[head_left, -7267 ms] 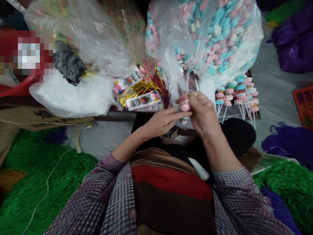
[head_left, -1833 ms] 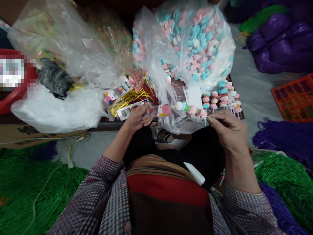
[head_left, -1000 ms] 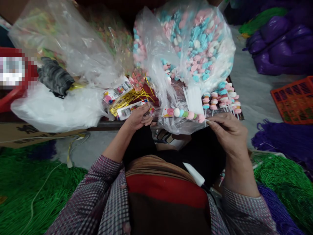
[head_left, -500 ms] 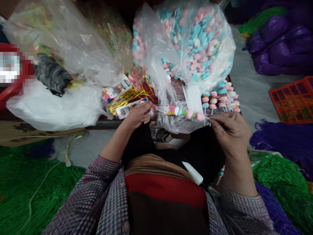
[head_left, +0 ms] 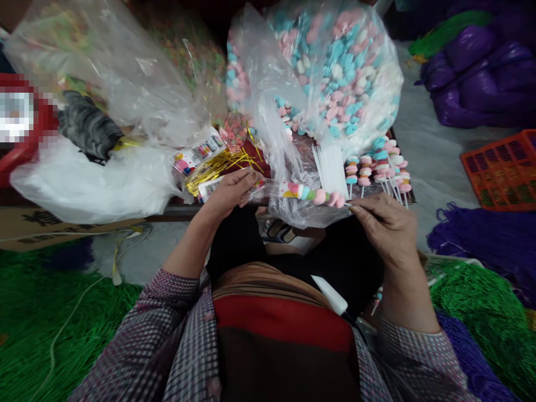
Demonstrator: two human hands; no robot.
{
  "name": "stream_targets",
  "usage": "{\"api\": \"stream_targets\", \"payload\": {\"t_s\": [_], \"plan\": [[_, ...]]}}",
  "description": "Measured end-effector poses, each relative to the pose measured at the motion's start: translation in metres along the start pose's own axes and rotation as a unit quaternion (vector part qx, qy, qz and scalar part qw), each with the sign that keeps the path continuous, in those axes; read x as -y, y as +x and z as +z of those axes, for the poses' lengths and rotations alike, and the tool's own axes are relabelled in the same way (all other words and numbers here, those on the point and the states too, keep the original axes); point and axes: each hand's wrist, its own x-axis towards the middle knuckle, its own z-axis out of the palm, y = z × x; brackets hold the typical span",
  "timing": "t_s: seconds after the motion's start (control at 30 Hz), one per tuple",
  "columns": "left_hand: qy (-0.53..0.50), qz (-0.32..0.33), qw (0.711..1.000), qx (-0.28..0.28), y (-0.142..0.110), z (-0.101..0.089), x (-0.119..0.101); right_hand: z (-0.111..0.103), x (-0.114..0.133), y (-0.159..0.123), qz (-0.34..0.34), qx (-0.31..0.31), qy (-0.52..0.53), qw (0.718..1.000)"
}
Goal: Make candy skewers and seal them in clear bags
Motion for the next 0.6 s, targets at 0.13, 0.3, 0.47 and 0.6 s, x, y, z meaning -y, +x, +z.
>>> {"api": "stream_targets", "payload": {"t_s": [0.13,0.3,0.47,0.6], "plan": [[0.034,0.023,0.999,0.001,-0.001,0.003,-0.004,0.004,0.003,0.002,-0.002,-0.007,0.006,1.000],[0.086,0.047,0.995,-0.028,-0.002,0.004,-0.016,0.009,0.006,0.005,-0.023,-0.025,-0.023,0.999],[0.162,0.067,0.984,-0.036,-0.003,0.000,-0.024,0.010,0.006,0.006,0.010,-0.022,0.024,0.999],[0.135,0.034,0.990,-0.021,-0.003,-0.002,-0.018,0.013,0.006,0.003,0.045,-0.012,0.062,0.997]]}}
